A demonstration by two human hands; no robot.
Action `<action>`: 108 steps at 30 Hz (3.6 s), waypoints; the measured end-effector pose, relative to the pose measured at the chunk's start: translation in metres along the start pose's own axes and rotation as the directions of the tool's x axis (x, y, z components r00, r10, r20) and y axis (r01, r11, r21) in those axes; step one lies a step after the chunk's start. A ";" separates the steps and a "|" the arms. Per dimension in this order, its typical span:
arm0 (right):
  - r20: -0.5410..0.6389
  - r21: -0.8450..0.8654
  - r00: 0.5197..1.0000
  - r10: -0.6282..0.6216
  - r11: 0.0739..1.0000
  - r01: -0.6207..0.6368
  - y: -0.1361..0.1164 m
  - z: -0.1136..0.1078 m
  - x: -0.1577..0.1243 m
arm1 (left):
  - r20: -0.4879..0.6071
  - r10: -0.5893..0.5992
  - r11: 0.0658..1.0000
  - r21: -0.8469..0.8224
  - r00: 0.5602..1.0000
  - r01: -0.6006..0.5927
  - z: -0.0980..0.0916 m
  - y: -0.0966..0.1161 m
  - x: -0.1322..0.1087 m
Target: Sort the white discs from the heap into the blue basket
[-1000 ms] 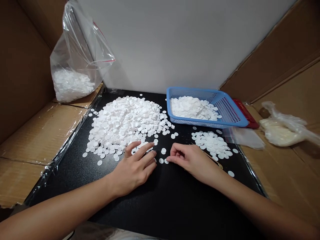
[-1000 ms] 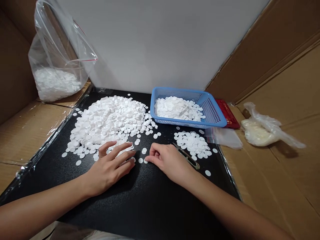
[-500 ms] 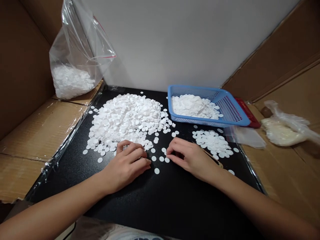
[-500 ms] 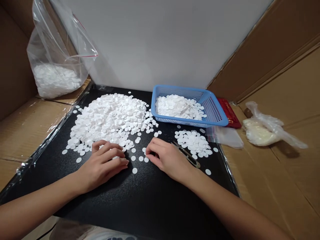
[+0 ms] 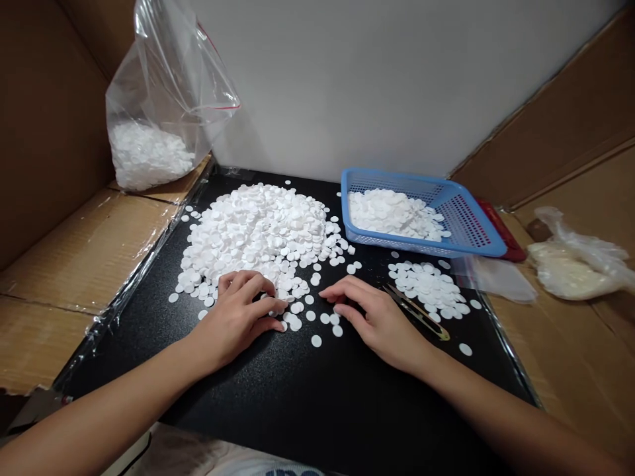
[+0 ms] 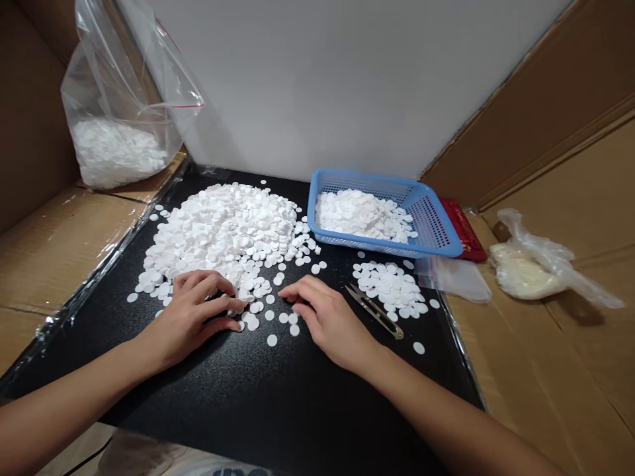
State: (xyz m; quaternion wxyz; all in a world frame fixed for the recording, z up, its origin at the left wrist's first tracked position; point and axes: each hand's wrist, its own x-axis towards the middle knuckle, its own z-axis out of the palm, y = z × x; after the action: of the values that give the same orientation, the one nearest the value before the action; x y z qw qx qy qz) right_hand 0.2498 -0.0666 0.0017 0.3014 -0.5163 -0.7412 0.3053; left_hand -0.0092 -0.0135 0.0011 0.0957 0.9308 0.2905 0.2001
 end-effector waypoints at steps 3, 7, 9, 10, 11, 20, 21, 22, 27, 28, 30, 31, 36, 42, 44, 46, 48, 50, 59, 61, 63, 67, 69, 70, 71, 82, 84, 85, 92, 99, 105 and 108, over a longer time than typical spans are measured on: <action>0.052 0.023 0.998 0.027 0.999 -0.028 -0.008 0.000 -0.002 | -0.006 -0.011 1.000 -0.005 1.000 0.011 -0.001 -0.005 0.000; 0.015 -0.056 1.000 0.009 0.998 -0.009 -0.010 0.004 0.004 | -0.012 -0.018 1.000 0.006 1.000 0.018 -0.003 -0.008 -0.001; 0.022 -0.125 1.000 -0.002 0.992 0.004 -0.009 0.007 0.009 | -0.030 -0.009 1.000 0.020 1.000 0.010 -0.004 -0.007 -0.001; 0.031 -0.162 1.000 -0.004 0.987 0.009 -0.009 0.009 0.012 | -0.039 0.000 1.000 0.029 0.999 0.001 -0.004 -0.005 -0.001; 0.041 -0.195 0.999 -0.004 0.981 0.011 -0.009 0.011 0.015 | -0.044 0.010 0.999 0.038 0.999 -0.009 -0.004 -0.003 -0.001; 0.031 -0.182 0.987 0.155 0.972 -0.147 -0.009 0.010 0.032 | -0.016 -0.032 0.999 -0.018 0.999 0.031 -0.003 0.002 -0.004; 0.042 -0.168 0.984 0.174 0.972 -0.165 -0.009 0.009 0.033 | -0.025 -0.049 0.998 -0.031 0.998 0.048 -0.004 0.000 -0.004; 0.059 -0.154 0.980 0.190 0.972 -0.179 -0.010 0.008 0.033 | -0.035 -0.066 0.997 -0.045 0.997 0.064 -0.005 0.000 -0.004; 0.123 -0.105 0.968 0.219 0.973 -0.206 -0.012 0.008 0.033 | -0.013 -0.075 0.993 -0.091 0.997 0.074 -0.009 0.008 -0.003; 0.135 -0.095 0.970 0.200 0.978 -0.188 -0.012 0.007 0.031 | -0.004 -0.058 0.995 -0.080 0.998 0.058 -0.008 0.011 -0.003; 0.165 -0.082 0.978 0.130 0.990 -0.118 -0.014 0.004 0.027 | -0.011 -0.023 0.999 -0.029 1.000 0.022 -0.004 0.017 -0.002; 0.186 -0.087 0.978 0.092 0.993 -0.077 -0.016 0.002 0.024 | -0.026 -0.006 1.000 0.003 1.000 0.006 -0.001 0.020 -0.002; 0.344 -0.211 0.939 -0.008 0.974 0.085 -0.028 -0.008 0.014 | -0.066 0.051 0.995 0.087 0.996 -0.045 0.009 0.023 0.000; 0.180 -0.257 0.982 -0.055 0.961 0.102 -0.032 0.020 0.015 | -0.016 0.196 0.959 0.212 0.980 -0.189 0.004 0.019 0.002; 0.144 -0.235 0.989 -0.035 0.970 0.068 -0.029 0.027 0.015 | -0.008 0.229 0.944 0.247 0.973 -0.220 0.004 0.019 0.001; 0.128 -0.197 0.992 -0.015 0.980 0.040 -0.027 0.027 0.015 | -0.005 0.243 0.931 0.280 0.970 -0.232 0.004 0.018 0.001; 0.126 -0.190 0.992 -0.029 0.980 0.053 -0.024 0.020 0.014 | -0.011 0.259 0.917 0.315 0.966 -0.243 0.005 0.018 0.000; 0.154 -0.226 0.986 -0.067 0.969 0.101 -0.023 0.011 0.014 | -0.013 0.289 0.903 0.335 0.957 -0.268 0.007 0.018 -0.001; 0.195 -0.269 0.976 -0.094 0.952 0.145 -0.028 0.013 0.017 | -0.021 -0.037 0.995 -0.094 0.999 0.035 -0.008 0.027 0.003; 0.187 -0.259 0.979 -0.086 0.957 0.134 -0.029 0.021 0.017 | 0.104 -0.050 0.984 -0.167 0.993 0.067 -0.013 0.028 0.001; 0.185 -0.237 0.981 -0.066 0.965 0.110 -0.029 0.026 0.018 | 0.132 -0.036 0.986 -0.159 0.991 0.057 -0.014 0.027 -0.001; 0.184 -0.179 0.983 0.008 0.983 0.025 -0.027 0.027 0.018 | 0.046 -0.060 0.995 -0.078 0.997 0.063 -0.008 0.021 -0.002; 0.171 -0.183 0.985 0.004 0.983 0.028 -0.026 0.022 0.019 | 0.014 -0.084 0.996 -0.032 0.996 0.085 -0.004 0.019 -0.001; 0.171 -0.201 0.985 -0.014 0.978 0.049 -0.026 0.019 0.019 | -0.001 -0.089 0.996 -0.002 0.996 0.089 -0.002 0.018 -0.001; 0.183 -0.223 0.982 -0.036 0.972 0.077 -0.026 0.015 0.019 | -0.014 -0.083 0.996 0.033 0.996 0.083 -0.001 0.018 0.000; 0.109 -0.318 0.964 -0.244 0.910 0.266 -0.019 0.018 0.024 | -0.063 0.141 0.924 0.366 0.988 -0.108 0.005 0.027 0.003; 0.114 -0.369 0.951 -0.287 0.876 0.309 -0.016 0.026 0.024 | -0.061 0.176 0.903 0.407 0.982 -0.136 0.006 0.028 0.002; 0.119 -0.389 0.947 -0.297 0.864 0.320 -0.015 0.028 0.024 | -0.059 0.185 0.896 0.419 0.981 -0.143 0.006 0.029 0.002; 0.015 -0.254 0.965 -0.261 0.933 0.256 -0.018 0.029 0.023 | -0.066 0.112 0.905 0.418 0.992 -0.074 0.007 0.032 0.004; 0.105 -0.260 0.970 -0.218 0.936 0.238 -0.013 0.007 0.022 | -0.033 0.185 0.872 0.466 0.982 -0.148 0.006 0.036 0.004; 0.142 -0.253 0.976 -0.167 0.947 0.199 -0.010 0.007 0.024 | -0.112 -0.013 0.984 0.173 0.994 0.032 -0.001 0.027 0.010; 0.113 -0.274 0.973 -0.203 0.935 0.226 -0.009 0.013 0.025 | -0.023 -0.255 0.965 -0.070 0.967 0.253 -0.014 0.023 0.009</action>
State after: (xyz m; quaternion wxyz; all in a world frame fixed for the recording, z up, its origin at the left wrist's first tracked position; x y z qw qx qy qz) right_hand 0.2271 -0.0476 0.0039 0.2244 -0.4573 -0.8412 0.1816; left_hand 0.0029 -0.0258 0.0236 0.1471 0.8789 0.4021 0.2104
